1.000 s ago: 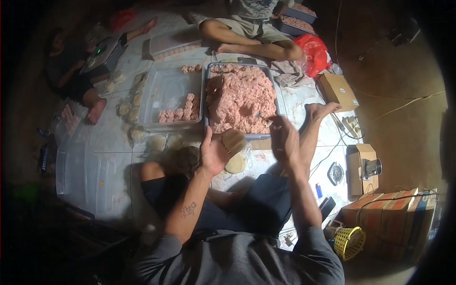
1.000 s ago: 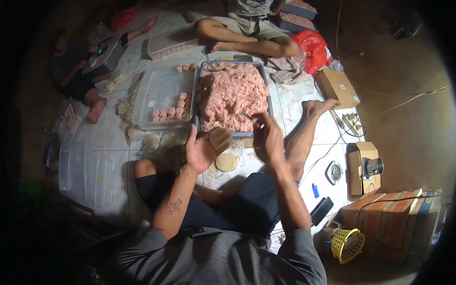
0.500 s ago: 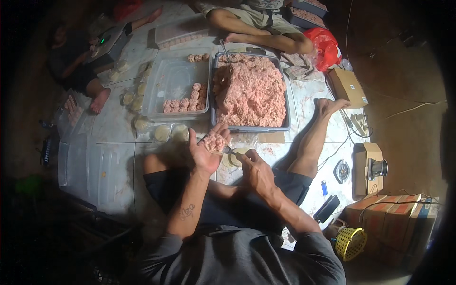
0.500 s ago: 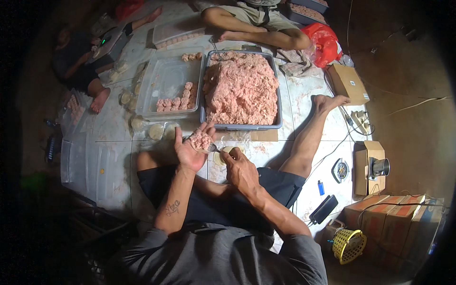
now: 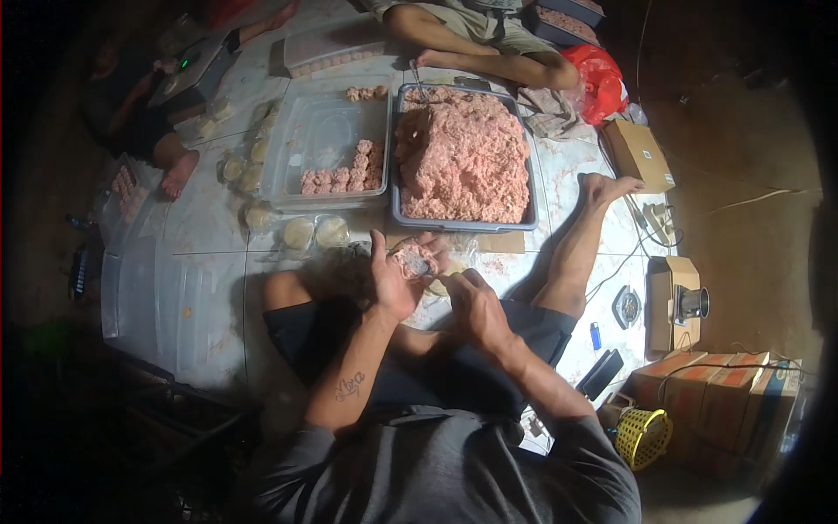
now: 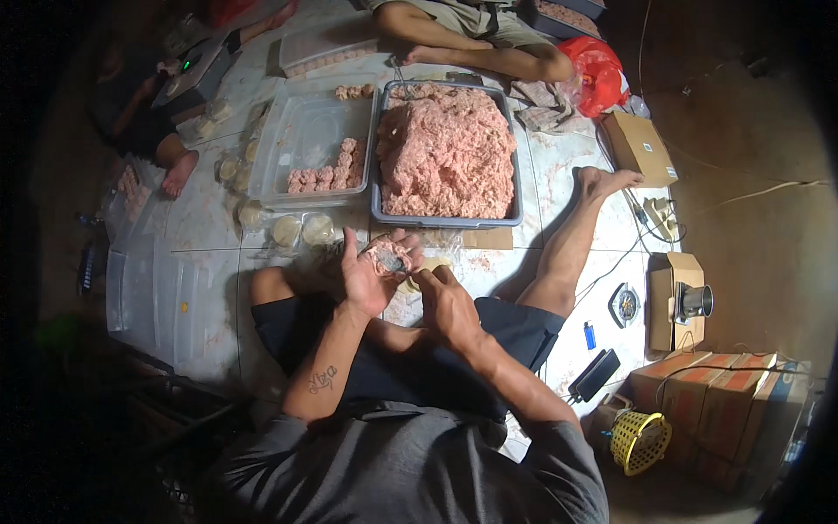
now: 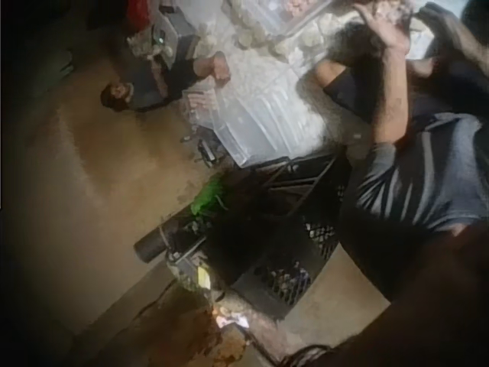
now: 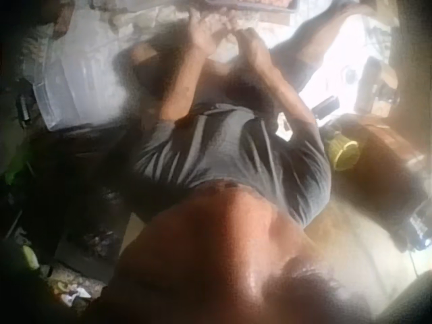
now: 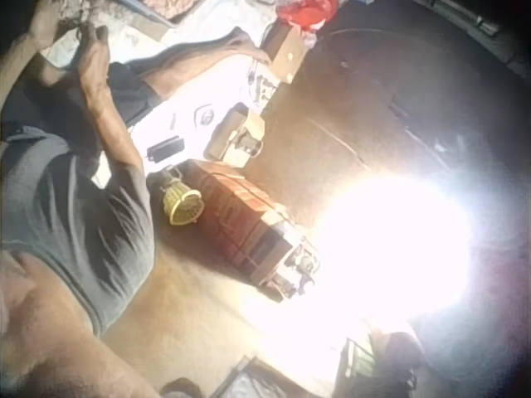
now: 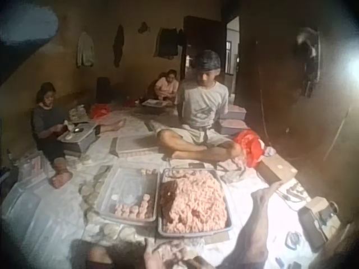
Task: The person scoops ground meat with a fork, places it onto a piece of dough held in their hand, and folds the dough to form a meat ball.
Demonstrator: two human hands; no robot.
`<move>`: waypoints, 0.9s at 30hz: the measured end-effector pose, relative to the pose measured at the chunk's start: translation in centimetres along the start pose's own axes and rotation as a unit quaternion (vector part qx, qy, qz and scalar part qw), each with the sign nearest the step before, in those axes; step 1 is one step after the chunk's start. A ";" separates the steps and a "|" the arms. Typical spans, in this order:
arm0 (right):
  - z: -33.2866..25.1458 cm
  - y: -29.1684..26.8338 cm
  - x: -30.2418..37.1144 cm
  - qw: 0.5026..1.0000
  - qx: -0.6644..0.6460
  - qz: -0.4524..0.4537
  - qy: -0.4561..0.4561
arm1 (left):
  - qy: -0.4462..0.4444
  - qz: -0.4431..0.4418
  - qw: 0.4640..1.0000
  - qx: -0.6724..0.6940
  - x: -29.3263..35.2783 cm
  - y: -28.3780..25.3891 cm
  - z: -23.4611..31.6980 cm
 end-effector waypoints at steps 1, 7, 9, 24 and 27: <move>0.4 0.4 0.1 1.000 0.006 -0.022 -0.017 | 0.002 -0.067 0.998 0.016 -0.3 -0.3 0.3; 3.5 -7.9 -5.0 0.977 0.172 0.129 0.019 | 0.028 0.146 0.981 -0.123 1.3 -3.1 2.6; 5.6 -9.1 -8.1 0.955 0.258 0.141 0.024 | -0.008 0.157 0.981 -0.111 1.3 -5.1 1.4; 3.0 -6.0 -3.6 0.993 0.015 0.090 -0.074 | -0.076 -0.017 0.997 0.021 -0.2 0.2 -0.4; 2.5 -2.6 -0.9 0.997 0.033 -0.045 -0.051 | -0.082 -0.021 0.995 -0.061 -0.9 0.5 -0.3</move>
Point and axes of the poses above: each hand's wrist, its own x-axis away from the middle knuckle, its own y-axis out of the palm, z = x × y, the point moved 8 cm from there along -x, towards the middle knuckle, and after that the axes turned 4 degrees about -y, right-handed, at the moved point
